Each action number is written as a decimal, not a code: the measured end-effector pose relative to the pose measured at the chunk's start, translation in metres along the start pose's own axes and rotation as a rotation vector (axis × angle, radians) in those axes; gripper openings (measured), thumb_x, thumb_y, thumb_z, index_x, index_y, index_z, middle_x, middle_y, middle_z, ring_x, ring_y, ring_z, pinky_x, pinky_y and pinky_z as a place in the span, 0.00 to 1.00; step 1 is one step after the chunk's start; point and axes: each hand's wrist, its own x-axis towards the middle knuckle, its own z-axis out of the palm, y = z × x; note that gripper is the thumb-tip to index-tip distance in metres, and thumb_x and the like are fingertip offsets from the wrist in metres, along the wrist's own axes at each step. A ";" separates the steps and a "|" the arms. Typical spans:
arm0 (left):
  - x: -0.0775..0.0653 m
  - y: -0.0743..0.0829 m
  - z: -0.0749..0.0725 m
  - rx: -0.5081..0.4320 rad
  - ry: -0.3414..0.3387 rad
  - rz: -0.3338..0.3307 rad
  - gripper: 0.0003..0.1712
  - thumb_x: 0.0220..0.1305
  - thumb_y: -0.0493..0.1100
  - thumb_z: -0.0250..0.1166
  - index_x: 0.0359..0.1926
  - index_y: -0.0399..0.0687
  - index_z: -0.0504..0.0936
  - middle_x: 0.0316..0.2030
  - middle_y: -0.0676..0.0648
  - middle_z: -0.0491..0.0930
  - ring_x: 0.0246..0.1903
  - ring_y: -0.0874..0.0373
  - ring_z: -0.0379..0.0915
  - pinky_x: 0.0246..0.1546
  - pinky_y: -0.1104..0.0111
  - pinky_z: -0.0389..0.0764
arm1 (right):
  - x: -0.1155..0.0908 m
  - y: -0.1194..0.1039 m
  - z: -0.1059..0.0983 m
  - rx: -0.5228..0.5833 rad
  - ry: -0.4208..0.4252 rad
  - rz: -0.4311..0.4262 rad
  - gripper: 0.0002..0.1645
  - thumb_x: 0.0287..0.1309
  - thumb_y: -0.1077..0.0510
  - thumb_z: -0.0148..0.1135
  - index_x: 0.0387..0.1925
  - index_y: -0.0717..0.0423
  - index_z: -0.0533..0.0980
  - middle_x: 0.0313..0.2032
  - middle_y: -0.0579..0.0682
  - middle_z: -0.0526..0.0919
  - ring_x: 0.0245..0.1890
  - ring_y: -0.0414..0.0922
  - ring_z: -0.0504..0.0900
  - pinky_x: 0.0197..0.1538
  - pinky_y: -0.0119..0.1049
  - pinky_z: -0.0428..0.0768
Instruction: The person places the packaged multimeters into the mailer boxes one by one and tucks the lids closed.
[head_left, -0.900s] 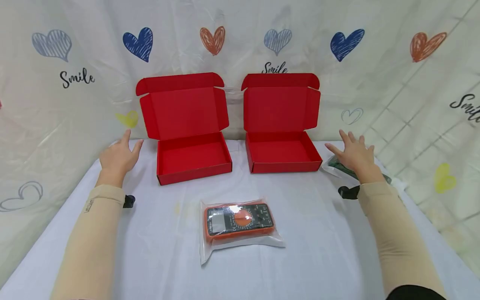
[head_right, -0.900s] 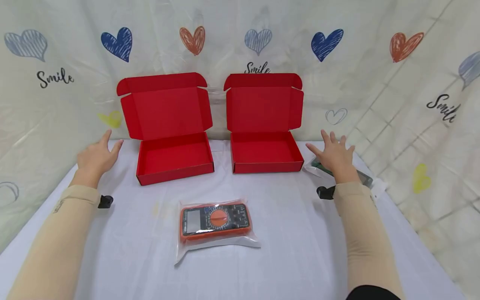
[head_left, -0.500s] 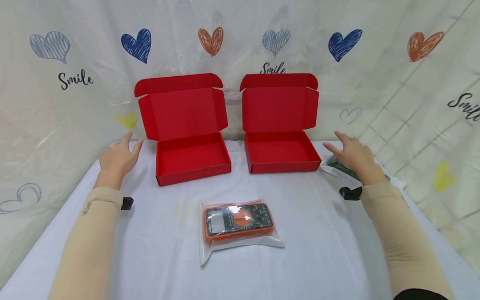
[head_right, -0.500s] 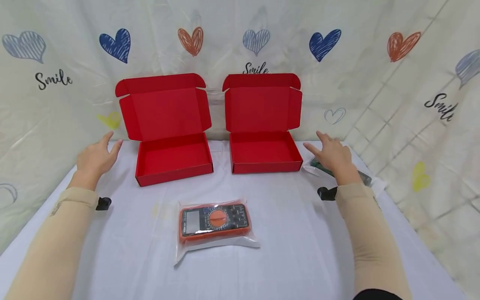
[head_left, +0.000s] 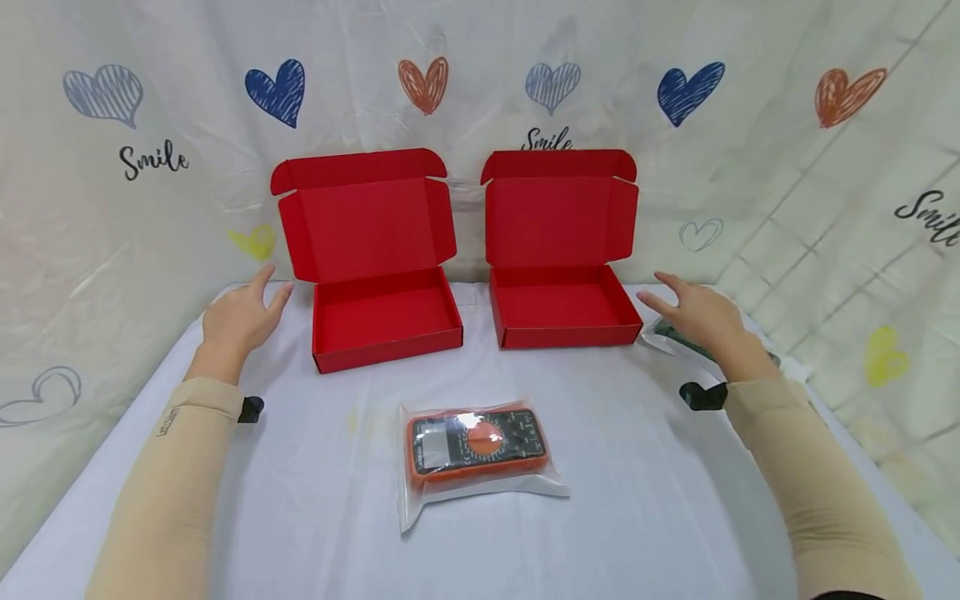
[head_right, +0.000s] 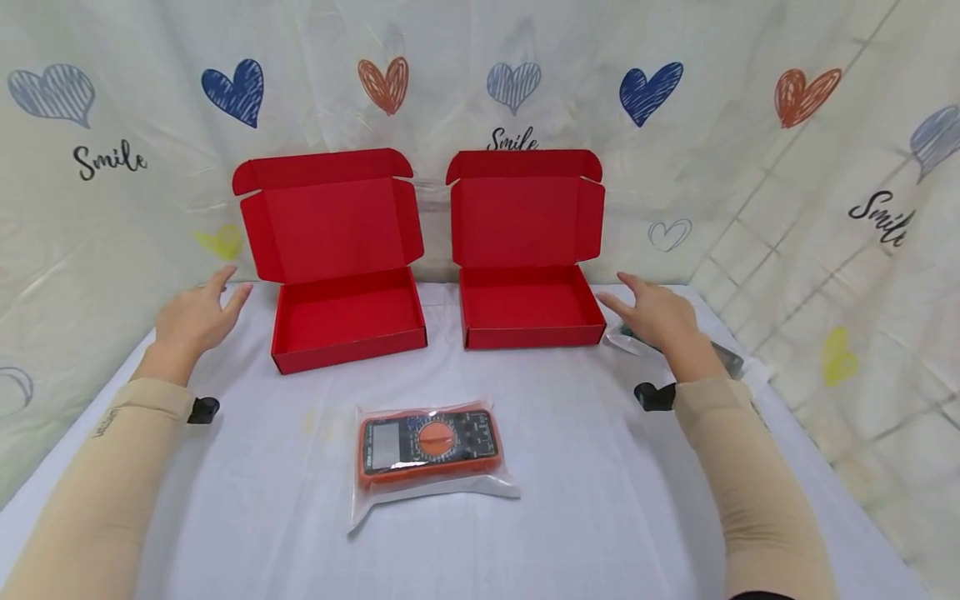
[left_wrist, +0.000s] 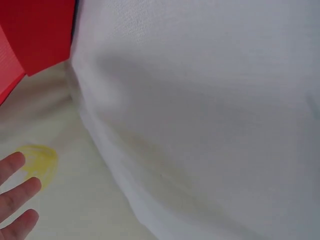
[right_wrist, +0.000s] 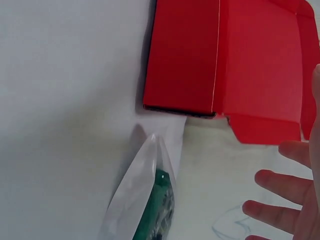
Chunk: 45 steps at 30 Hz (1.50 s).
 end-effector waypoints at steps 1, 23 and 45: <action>0.000 0.000 0.000 -0.001 -0.006 0.004 0.44 0.77 0.68 0.38 0.82 0.48 0.49 0.57 0.22 0.72 0.50 0.27 0.73 0.34 0.44 0.82 | -0.001 -0.001 0.000 0.000 0.001 -0.009 0.57 0.67 0.20 0.38 0.81 0.56 0.50 0.68 0.77 0.63 0.62 0.74 0.67 0.53 0.68 0.75; -0.007 -0.001 0.004 -0.039 -0.067 0.107 0.44 0.78 0.69 0.36 0.81 0.47 0.52 0.64 0.22 0.68 0.59 0.26 0.68 0.44 0.39 0.78 | -0.025 -0.048 0.009 0.021 0.014 -0.223 0.47 0.72 0.31 0.51 0.78 0.58 0.60 0.72 0.69 0.64 0.69 0.69 0.64 0.63 0.68 0.70; -0.015 -0.004 0.012 -0.059 -0.145 0.102 0.45 0.77 0.70 0.36 0.83 0.51 0.45 0.70 0.22 0.60 0.66 0.24 0.60 0.55 0.33 0.71 | -0.046 -0.105 0.039 0.125 -0.040 -0.376 0.47 0.62 0.37 0.67 0.76 0.50 0.65 0.70 0.62 0.70 0.68 0.63 0.68 0.56 0.62 0.80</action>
